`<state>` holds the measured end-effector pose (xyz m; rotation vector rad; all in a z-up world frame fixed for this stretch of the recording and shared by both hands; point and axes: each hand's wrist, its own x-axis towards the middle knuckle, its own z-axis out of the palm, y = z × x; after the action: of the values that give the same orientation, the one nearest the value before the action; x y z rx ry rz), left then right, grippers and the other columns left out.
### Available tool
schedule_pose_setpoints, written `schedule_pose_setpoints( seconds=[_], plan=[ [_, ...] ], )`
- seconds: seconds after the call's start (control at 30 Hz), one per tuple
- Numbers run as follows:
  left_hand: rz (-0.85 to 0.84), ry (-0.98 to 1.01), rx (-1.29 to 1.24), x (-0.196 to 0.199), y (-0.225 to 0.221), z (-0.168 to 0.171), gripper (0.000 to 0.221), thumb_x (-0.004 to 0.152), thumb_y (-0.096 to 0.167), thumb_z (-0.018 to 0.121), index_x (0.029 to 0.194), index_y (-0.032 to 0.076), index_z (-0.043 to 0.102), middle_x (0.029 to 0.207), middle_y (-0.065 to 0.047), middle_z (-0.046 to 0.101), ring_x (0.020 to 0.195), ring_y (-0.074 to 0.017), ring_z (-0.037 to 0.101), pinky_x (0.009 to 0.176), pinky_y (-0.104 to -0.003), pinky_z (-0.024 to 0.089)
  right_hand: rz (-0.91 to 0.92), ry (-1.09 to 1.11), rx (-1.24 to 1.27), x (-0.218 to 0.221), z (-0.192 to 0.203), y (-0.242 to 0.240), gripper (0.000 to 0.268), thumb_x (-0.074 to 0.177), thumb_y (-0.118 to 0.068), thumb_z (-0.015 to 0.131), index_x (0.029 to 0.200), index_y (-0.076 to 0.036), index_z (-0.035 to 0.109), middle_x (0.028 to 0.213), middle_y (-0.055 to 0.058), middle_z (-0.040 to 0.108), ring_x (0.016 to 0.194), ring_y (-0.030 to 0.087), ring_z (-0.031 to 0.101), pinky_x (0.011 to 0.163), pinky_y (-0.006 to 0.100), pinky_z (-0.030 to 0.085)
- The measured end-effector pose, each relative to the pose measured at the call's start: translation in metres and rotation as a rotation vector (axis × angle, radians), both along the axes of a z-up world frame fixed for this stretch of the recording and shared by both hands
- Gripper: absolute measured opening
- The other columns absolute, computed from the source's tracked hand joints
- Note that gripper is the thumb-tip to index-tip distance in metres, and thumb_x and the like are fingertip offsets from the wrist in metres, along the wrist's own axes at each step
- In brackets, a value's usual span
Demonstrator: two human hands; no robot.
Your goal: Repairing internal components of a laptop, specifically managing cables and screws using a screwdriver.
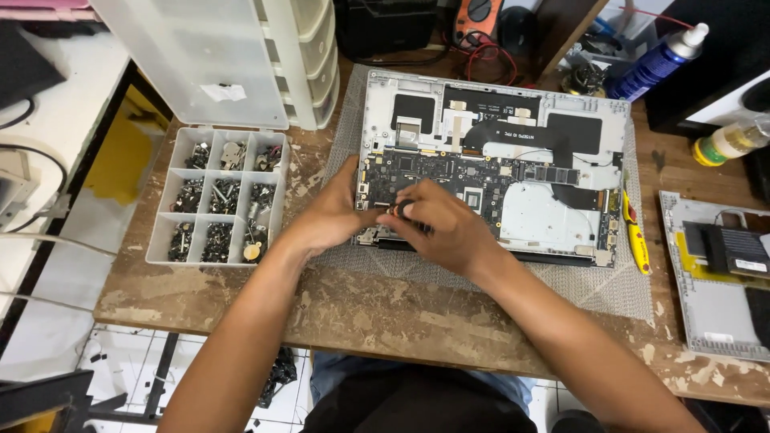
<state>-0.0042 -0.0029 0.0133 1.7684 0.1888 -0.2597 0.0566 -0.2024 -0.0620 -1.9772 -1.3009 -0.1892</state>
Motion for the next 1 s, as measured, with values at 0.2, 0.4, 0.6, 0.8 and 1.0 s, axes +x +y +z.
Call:
schedule_pose_setpoints(
  seconds=[0.2,0.4,0.6,0.8,1.0],
  plan=[
    [-0.024,-0.042,-0.028,0.001,0.004,-0.014,0.089,0.079,-0.016,0.066,0.152,-0.017,0.015,0.153,-0.044,0.020,0.145,-0.0563,0.017,0.117,-0.066,0.016,0.268,-0.092,0.130,0.003,0.007,0.008,0.038,0.097,0.007,0.056,0.117,-0.018,0.035,0.122,0.015,0.061,0.115,0.038,0.069,0.088,0.043,0.066],
    [-0.007,-0.067,-0.049,0.003,0.008,-0.020,0.086,0.078,-0.017,0.066,0.149,-0.019,0.017,0.150,-0.046,0.025,0.143,-0.0573,0.021,0.115,-0.067,0.020,0.003,-0.281,0.089,0.006,-0.026,0.008,0.021,0.089,-0.006,0.080,0.084,-0.009,0.060,0.097,0.006,0.062,0.096,0.026,0.075,0.073,0.030,0.065],
    [-0.024,-0.004,-0.004,0.000,0.005,-0.011,0.088,0.080,-0.013,0.067,0.152,-0.015,0.016,0.156,-0.041,0.021,0.146,-0.0533,0.018,0.118,-0.063,0.018,0.219,-0.095,0.195,0.006,0.001,0.009,0.041,0.094,0.007,0.065,0.117,-0.018,0.043,0.110,0.012,0.072,0.104,0.035,0.074,0.099,0.053,0.058],
    [-0.015,0.000,0.015,-0.002,0.002,-0.003,0.088,0.081,-0.011,0.066,0.152,-0.017,0.014,0.155,-0.043,0.017,0.146,-0.0551,0.016,0.118,-0.064,0.017,0.021,-0.354,0.202,0.008,-0.004,0.016,0.049,0.085,-0.019,0.086,0.112,-0.022,0.045,0.092,0.005,0.062,0.090,0.028,0.069,0.095,0.048,0.059],
    [-0.025,-0.069,-0.042,-0.001,0.010,-0.022,0.085,0.081,-0.010,0.068,0.150,-0.018,0.018,0.152,-0.044,0.024,0.144,-0.0556,0.022,0.116,-0.062,0.023,0.202,-0.109,0.135,0.013,-0.015,0.004,0.040,0.092,0.005,0.068,0.111,-0.021,0.044,0.104,0.012,0.070,0.107,0.040,0.072,0.089,0.045,0.063]
  ],
)
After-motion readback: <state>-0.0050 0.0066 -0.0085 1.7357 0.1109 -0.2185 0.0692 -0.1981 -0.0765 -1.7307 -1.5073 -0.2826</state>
